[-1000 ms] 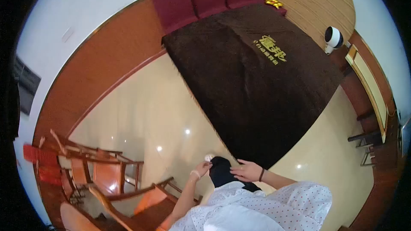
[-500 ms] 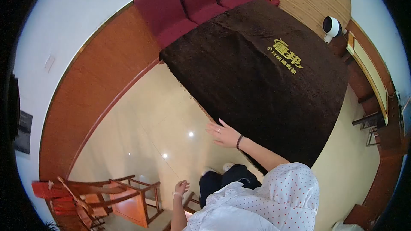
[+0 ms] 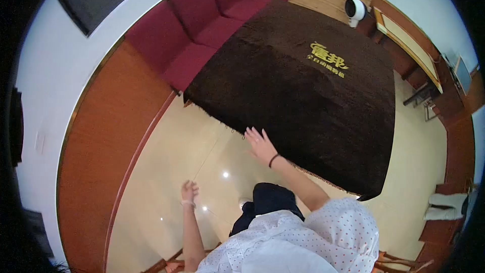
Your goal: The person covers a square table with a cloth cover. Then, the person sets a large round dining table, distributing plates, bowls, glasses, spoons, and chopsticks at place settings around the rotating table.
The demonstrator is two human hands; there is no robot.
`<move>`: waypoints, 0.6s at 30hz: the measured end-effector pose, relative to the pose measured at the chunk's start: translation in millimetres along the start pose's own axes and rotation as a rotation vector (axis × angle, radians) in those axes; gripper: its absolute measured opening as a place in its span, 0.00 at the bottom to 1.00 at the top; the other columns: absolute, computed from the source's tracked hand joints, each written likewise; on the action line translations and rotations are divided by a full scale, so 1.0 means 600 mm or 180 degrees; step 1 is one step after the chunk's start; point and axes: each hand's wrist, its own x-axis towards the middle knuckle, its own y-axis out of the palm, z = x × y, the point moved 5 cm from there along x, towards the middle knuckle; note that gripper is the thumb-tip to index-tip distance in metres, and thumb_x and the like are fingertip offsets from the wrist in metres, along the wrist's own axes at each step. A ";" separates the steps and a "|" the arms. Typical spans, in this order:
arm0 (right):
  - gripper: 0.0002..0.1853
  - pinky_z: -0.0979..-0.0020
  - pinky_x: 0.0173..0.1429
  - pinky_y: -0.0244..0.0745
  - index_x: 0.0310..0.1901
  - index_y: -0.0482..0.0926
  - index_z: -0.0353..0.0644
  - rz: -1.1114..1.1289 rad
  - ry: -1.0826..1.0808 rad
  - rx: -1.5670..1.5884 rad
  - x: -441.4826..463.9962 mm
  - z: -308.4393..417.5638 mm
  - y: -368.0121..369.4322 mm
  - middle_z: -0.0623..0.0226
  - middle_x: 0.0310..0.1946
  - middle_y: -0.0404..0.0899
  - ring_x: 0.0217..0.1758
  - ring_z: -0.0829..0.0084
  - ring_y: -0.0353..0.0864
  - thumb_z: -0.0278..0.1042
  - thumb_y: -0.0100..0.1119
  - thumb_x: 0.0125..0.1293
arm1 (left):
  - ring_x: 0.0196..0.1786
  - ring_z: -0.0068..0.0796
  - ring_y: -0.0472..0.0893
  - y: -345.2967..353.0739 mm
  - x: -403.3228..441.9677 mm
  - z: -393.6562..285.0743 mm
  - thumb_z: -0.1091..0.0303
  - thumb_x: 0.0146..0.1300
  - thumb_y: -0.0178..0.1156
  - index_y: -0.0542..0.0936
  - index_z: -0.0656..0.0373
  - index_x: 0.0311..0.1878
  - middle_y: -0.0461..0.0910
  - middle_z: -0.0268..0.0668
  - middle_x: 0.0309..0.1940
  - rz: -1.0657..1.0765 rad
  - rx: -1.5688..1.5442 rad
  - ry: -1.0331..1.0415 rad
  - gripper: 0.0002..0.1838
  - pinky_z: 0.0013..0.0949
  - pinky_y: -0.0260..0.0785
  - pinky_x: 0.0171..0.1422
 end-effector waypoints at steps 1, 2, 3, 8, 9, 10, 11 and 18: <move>0.35 0.55 0.67 0.37 0.60 0.53 0.36 -0.0088 0.0035 0.0354 -0.007 0.009 -0.022 0.57 0.63 0.49 0.68 0.61 0.43 0.47 0.50 0.55 | 0.29 0.22 0.73 0.026 0.037 -0.069 0.63 0.58 0.52 0.62 0.60 0.53 0.74 0.37 0.35 -0.0103 0.0150 0.0239 0.22 0.24 0.66 0.24; 0.34 0.54 0.67 0.39 0.60 0.54 0.35 -0.0164 0.0326 0.0380 -0.004 -0.006 -0.039 0.55 0.63 0.50 0.67 0.59 0.44 0.46 0.50 0.55 | 0.34 0.26 0.73 0.056 0.072 -0.133 0.63 0.58 0.53 0.61 0.60 0.55 0.73 0.40 0.39 -0.0017 0.0250 0.0461 0.23 0.26 0.67 0.30; 0.34 0.53 0.66 0.40 0.59 0.54 0.34 -0.0237 0.0628 0.0418 -0.006 -0.022 -0.053 0.54 0.62 0.50 0.67 0.57 0.45 0.44 0.51 0.55 | 0.40 0.29 0.74 0.089 0.108 -0.190 0.63 0.58 0.53 0.59 0.60 0.56 0.72 0.43 0.44 0.0074 0.0358 0.0677 0.25 0.28 0.69 0.36; 0.31 0.48 0.62 0.45 0.57 0.57 0.34 -0.1383 0.2257 0.0002 -0.040 -0.207 -0.157 0.50 0.60 0.53 0.65 0.53 0.49 0.36 0.55 0.52 | 0.60 0.44 0.60 0.260 0.258 -0.425 0.59 0.59 0.50 0.54 0.65 0.60 0.59 0.54 0.57 -0.0147 0.1021 0.1929 0.30 0.36 0.51 0.63; 0.31 0.48 0.63 0.45 0.57 0.58 0.35 -0.1518 0.2540 -0.0150 -0.060 -0.253 -0.167 0.50 0.60 0.53 0.65 0.54 0.49 0.36 0.56 0.52 | 0.59 0.45 0.61 0.284 0.279 -0.459 0.57 0.60 0.50 0.54 0.67 0.60 0.58 0.53 0.58 -0.0332 0.1244 0.2131 0.31 0.36 0.51 0.63; 0.30 0.50 0.63 0.45 0.57 0.57 0.36 -0.1421 0.2842 -0.0339 -0.083 -0.290 -0.179 0.51 0.60 0.53 0.65 0.55 0.49 0.37 0.54 0.54 | 0.58 0.46 0.62 0.300 0.303 -0.489 0.55 0.60 0.49 0.53 0.68 0.60 0.57 0.53 0.58 -0.0539 0.1458 0.2331 0.33 0.35 0.51 0.63; 0.30 0.51 0.64 0.45 0.58 0.57 0.37 -0.1317 0.3121 -0.0519 -0.102 -0.326 -0.194 0.52 0.61 0.53 0.66 0.57 0.48 0.39 0.53 0.55 | 0.58 0.46 0.62 0.303 0.364 -0.483 0.55 0.60 0.49 0.53 0.68 0.60 0.57 0.53 0.58 -0.0515 0.1448 0.2346 0.33 0.35 0.51 0.63; 0.29 0.57 0.67 0.37 0.61 0.54 0.42 -0.0849 0.4362 -0.1063 -0.218 -0.391 -0.130 0.63 0.64 0.48 0.68 0.65 0.44 0.48 0.40 0.63 | 0.62 0.38 0.57 0.311 0.430 -0.406 0.35 0.57 0.37 0.48 0.48 0.64 0.53 0.35 0.63 0.0316 0.0197 0.0396 0.38 0.48 0.57 0.54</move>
